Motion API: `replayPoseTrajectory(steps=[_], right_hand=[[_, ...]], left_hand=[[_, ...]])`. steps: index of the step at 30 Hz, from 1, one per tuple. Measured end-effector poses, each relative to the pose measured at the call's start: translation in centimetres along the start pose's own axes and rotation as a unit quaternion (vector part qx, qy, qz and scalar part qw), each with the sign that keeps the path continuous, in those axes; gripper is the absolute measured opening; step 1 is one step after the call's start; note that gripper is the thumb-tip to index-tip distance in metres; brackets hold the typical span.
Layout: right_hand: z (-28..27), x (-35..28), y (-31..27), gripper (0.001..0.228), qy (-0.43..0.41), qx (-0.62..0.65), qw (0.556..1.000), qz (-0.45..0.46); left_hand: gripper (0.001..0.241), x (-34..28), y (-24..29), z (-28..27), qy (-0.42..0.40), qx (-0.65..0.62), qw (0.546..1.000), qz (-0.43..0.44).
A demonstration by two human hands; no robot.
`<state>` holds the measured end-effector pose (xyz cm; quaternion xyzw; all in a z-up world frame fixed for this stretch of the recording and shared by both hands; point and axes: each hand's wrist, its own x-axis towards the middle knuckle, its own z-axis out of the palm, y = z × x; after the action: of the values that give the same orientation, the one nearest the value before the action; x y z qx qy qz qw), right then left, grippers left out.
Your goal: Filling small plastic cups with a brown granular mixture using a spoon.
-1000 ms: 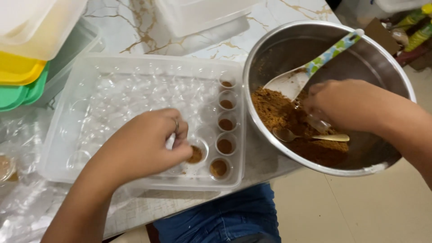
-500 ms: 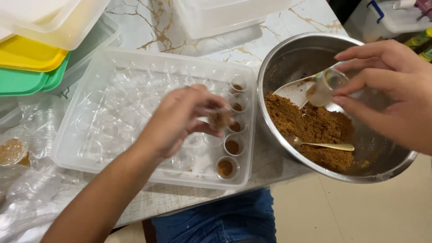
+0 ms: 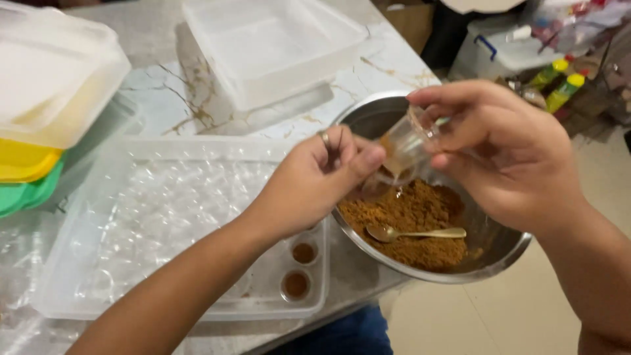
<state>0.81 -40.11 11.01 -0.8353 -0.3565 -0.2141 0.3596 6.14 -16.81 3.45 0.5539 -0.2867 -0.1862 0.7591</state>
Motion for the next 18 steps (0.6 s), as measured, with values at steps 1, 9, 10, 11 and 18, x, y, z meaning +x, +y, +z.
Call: replayPoseTrajectory(steps=[1,9,10,11,18], right_hand=[[0.0,-0.1,0.3,0.011,-0.002,0.003,1.000,0.007],[-0.9,-0.6,2.3,0.016,-0.041,-0.068,0.997,0.007],[-1.0,-0.6,2.4,0.016,-0.043,-0.068,0.997,0.010],[-1.1,-0.6,2.4,0.015,-0.055,-0.072,0.996,0.004],[-0.1,-0.7,2.3,0.051,-0.107,0.142,0.984,0.010]], left_hand=[[0.032,0.3,-0.3,0.2,0.000,-0.004,1.000,-0.007],[0.036,1.5,0.0,0.5,-0.047,-0.027,0.998,0.016],[0.036,1.5,-0.2,0.5,-0.047,-0.030,0.998,0.014],[0.038,1.5,-0.5,0.4,-0.046,-0.026,0.999,0.010],[0.041,-0.3,-0.7,0.5,-0.008,0.092,0.995,0.040]])
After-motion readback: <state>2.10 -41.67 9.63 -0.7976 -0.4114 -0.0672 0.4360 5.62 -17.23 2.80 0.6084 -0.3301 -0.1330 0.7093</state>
